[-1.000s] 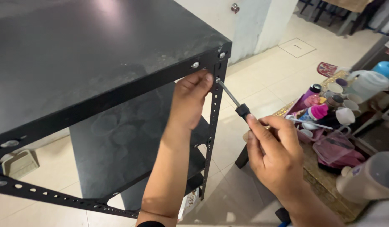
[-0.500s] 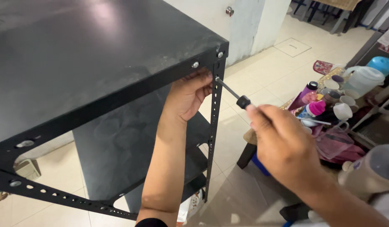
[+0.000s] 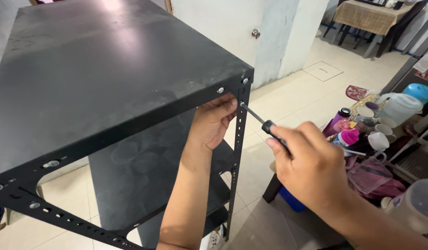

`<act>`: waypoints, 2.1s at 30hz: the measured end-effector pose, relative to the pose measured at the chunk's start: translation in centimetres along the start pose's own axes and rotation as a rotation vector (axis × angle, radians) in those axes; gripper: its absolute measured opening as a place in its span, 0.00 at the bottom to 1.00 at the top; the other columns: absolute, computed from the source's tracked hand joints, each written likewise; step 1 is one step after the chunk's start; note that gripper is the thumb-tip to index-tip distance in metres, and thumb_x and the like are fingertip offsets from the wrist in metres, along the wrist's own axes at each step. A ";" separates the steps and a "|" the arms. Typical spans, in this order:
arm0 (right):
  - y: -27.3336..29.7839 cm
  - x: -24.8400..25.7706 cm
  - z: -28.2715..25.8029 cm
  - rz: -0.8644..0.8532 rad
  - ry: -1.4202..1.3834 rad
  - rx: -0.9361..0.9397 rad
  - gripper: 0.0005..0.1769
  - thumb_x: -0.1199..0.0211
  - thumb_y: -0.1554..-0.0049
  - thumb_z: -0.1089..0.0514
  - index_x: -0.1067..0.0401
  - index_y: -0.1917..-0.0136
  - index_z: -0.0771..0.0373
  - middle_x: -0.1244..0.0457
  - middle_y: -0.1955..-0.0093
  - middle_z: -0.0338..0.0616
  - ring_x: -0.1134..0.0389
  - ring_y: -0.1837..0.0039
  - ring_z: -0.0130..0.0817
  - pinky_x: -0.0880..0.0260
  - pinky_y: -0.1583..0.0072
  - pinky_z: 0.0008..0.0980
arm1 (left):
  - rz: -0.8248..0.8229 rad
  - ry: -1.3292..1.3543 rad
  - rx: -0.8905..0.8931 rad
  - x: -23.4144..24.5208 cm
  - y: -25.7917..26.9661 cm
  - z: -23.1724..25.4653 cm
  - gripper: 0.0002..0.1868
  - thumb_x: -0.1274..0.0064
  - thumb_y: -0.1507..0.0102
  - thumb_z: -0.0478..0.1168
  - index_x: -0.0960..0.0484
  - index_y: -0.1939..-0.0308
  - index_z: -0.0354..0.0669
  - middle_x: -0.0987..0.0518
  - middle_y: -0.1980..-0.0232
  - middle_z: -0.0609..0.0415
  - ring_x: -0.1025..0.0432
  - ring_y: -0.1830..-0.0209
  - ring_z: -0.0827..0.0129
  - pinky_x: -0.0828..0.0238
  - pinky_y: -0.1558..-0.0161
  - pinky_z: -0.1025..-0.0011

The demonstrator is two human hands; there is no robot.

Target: The person assembles a black metal shelving unit by inserting bolts into the frame and tightening them with a screwdriver. They work on multiple corners and shelves, securing the structure in place.

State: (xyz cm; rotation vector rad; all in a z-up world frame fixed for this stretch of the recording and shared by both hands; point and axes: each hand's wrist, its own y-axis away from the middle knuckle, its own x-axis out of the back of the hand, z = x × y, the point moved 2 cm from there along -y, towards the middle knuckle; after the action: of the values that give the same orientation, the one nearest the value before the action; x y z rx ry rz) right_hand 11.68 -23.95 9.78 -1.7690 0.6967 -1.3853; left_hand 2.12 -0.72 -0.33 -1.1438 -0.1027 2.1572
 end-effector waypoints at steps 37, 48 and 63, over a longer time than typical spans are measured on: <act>-2.5 1.6 0.5 0.028 0.215 0.287 0.11 0.28 0.46 0.65 0.22 0.49 0.68 0.33 0.57 0.46 0.30 0.61 0.35 0.32 0.62 0.29 | -0.044 -0.124 0.019 -1.7 -2.8 2.4 0.05 0.40 0.35 0.36 0.20 0.58 0.44 0.20 0.65 0.54 0.27 0.69 0.71 0.42 0.77 0.78; -5.0 2.2 -0.1 -0.073 0.147 0.113 0.09 0.31 0.45 0.63 0.22 0.49 0.66 0.32 0.54 0.46 0.30 0.60 0.37 0.30 0.59 0.32 | -0.026 -0.230 0.052 -0.8 -3.5 2.0 0.04 0.42 0.34 0.38 0.19 0.59 0.43 0.21 0.66 0.55 0.28 0.71 0.72 0.41 0.75 0.79; -4.0 2.6 1.1 -0.096 0.255 0.141 0.10 0.28 0.44 0.62 0.23 0.51 0.68 0.34 0.59 0.42 0.32 0.63 0.32 0.33 0.63 0.30 | -0.001 -0.285 0.050 -1.5 -3.5 1.9 0.02 0.45 0.33 0.35 0.20 0.61 0.44 0.23 0.68 0.57 0.30 0.73 0.74 0.39 0.74 0.79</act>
State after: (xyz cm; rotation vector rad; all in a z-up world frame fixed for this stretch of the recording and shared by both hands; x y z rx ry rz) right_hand 13.27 -23.52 14.44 -1.5482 0.6363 -1.7030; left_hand 3.18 1.51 3.16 -0.8022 -0.1742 2.2966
